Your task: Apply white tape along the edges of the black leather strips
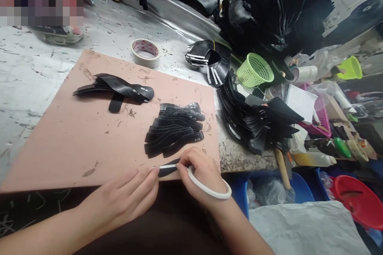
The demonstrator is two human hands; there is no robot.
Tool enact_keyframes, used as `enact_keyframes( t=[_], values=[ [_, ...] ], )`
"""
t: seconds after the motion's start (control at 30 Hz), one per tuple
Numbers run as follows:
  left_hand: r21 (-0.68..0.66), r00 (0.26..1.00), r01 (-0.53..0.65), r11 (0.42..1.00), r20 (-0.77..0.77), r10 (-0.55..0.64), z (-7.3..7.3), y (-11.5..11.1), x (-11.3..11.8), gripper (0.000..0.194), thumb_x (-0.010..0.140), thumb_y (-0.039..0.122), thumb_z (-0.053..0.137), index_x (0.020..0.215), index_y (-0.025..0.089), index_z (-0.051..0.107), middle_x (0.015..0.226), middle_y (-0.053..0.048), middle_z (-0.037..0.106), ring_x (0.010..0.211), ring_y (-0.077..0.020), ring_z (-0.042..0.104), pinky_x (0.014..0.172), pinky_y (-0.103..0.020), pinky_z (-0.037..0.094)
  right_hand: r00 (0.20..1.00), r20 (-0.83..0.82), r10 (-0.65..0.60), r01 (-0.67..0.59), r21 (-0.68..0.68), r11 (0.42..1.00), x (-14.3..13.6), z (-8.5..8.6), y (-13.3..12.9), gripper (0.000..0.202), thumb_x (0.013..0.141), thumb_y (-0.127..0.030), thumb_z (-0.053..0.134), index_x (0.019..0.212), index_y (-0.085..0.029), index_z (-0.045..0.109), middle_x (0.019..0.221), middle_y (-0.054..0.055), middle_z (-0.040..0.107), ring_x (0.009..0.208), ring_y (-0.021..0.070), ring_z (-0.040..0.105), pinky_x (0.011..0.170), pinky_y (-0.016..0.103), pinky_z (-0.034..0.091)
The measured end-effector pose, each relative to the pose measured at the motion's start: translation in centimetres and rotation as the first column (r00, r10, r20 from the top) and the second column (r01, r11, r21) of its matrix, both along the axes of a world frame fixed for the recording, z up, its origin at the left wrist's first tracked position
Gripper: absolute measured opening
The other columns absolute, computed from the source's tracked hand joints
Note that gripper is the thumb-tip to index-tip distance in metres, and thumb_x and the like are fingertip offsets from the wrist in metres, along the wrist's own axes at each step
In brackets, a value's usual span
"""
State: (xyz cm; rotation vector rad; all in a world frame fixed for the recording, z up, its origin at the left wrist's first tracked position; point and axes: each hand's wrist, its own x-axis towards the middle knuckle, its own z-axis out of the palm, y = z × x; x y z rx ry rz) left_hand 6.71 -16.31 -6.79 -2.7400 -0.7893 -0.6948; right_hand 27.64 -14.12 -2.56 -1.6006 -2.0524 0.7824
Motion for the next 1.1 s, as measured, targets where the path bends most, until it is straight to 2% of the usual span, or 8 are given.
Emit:
enact_keyframes(
  t=[0.17, 0.33, 0.5, 0.63, 0.7, 0.8, 0.87, 1.1],
  values=[
    [0.021, 0.998, 0.048, 0.999, -0.045, -0.047, 0.4, 1.0, 0.5, 0.031, 0.086, 0.003, 0.033, 0.089, 0.017, 0.061, 0.101, -0.007, 0.066, 0.086, -0.0202, 0.058, 0.082, -0.035, 0.04, 0.999, 0.037, -0.009, 0.007, 0.042, 0.999, -0.3, -0.6, 0.2, 0.01, 0.076, -0.012, 0.051, 0.067, -0.018, 0.054, 0.073, 0.001, 0.058, 0.066, 0.0122, 0.055, 0.061, 0.022, 0.042],
    [0.009, 0.974, 0.095, 0.995, -0.207, -0.091, 1.1, 1.5, 0.6, 0.028, 0.082, 0.007, 0.043, 0.104, 0.018, 0.057, 0.113, -0.009, 0.062, 0.082, -0.0195, 0.056, 0.076, -0.033, 0.04, 0.998, 0.059, -0.032, 0.029, 0.056, 0.998, -0.4, -0.7, 0.5, 0.011, 0.076, -0.015, 0.052, 0.067, -0.019, 0.054, 0.073, 0.0, 0.059, 0.063, 0.0122, 0.054, 0.058, 0.023, 0.04],
    [0.057, 0.942, 0.117, 0.991, -0.322, -0.093, 2.0, 1.8, 0.5, 0.031, 0.082, 0.008, 0.041, 0.109, 0.017, 0.053, 0.116, -0.01, 0.06, 0.083, -0.02, 0.056, 0.075, -0.033, 0.042, 0.99, 0.14, -0.015, 0.015, 0.006, 1.0, -0.6, -0.5, 0.8, 0.01, 0.077, -0.015, 0.052, 0.069, -0.019, 0.054, 0.074, 0.0, 0.058, 0.064, 0.0119, 0.054, 0.059, 0.023, 0.04],
    [0.103, 0.921, 0.127, 0.986, -0.38, -0.079, 2.1, 2.0, 1.0, 0.032, 0.081, 0.008, 0.041, 0.109, 0.017, 0.052, 0.116, -0.009, 0.06, 0.072, -0.0178, 0.053, 0.07, -0.033, 0.042, 0.977, 0.212, -0.027, 0.02, 0.035, 0.999, -0.8, -0.5, 0.6, 0.01, 0.077, -0.015, 0.052, 0.068, -0.019, 0.055, 0.075, -0.001, 0.058, 0.058, 0.0107, 0.051, 0.055, 0.024, 0.037],
    [0.144, 0.932, 0.126, 0.982, -0.356, -0.068, 1.7, 1.9, 1.6, 0.028, 0.08, 0.007, 0.043, 0.104, 0.016, 0.054, 0.109, -0.01, 0.063, 0.076, -0.0184, 0.054, 0.071, -0.032, 0.042, 0.98, 0.199, -0.019, 0.012, 0.034, 0.999, -0.6, -0.4, 0.4, 0.008, 0.077, -0.016, 0.053, 0.071, -0.019, 0.057, 0.078, 0.0, 0.058, 0.061, 0.0113, 0.053, 0.057, 0.024, 0.039],
    [0.184, 0.978, 0.07, 0.98, -0.204, -0.032, 0.6, 1.6, 2.6, 0.02, 0.08, 0.005, 0.043, 0.092, 0.014, 0.057, 0.097, -0.012, 0.065, 0.085, -0.0217, 0.056, 0.076, -0.034, 0.041, 0.995, 0.076, -0.06, 0.064, -0.051, 0.997, 0.2, -0.1, 0.3, 0.005, 0.074, -0.02, 0.057, 0.079, -0.019, 0.059, 0.08, 0.001, 0.06, 0.067, 0.0132, 0.056, 0.063, 0.025, 0.043],
    [0.168, 0.99, 0.035, 0.985, -0.142, -0.011, 0.1, 1.5, 3.0, 0.02, 0.081, 0.005, 0.04, 0.091, 0.013, 0.056, 0.097, -0.014, 0.065, 0.081, -0.0218, 0.056, 0.074, -0.035, 0.042, 0.993, 0.024, -0.114, 0.116, -0.091, 0.989, 0.8, -0.1, 0.3, 0.002, 0.073, -0.02, 0.057, 0.075, -0.018, 0.056, 0.074, 0.001, 0.059, 0.066, 0.0135, 0.055, 0.064, 0.026, 0.044],
    [0.113, 0.984, 0.038, 0.993, -0.175, -0.017, 0.2, 1.8, 3.1, 0.022, 0.079, 0.006, 0.044, 0.095, 0.017, 0.054, 0.108, -0.012, 0.062, 0.071, -0.0189, 0.054, 0.065, -0.034, 0.041, 0.99, 0.094, -0.102, 0.101, 0.01, 0.995, 0.9, -0.7, 0.2, 0.011, 0.078, -0.016, 0.049, 0.068, -0.019, 0.051, 0.071, 0.001, 0.055, 0.066, 0.0133, 0.052, 0.063, 0.026, 0.041]
  ],
)
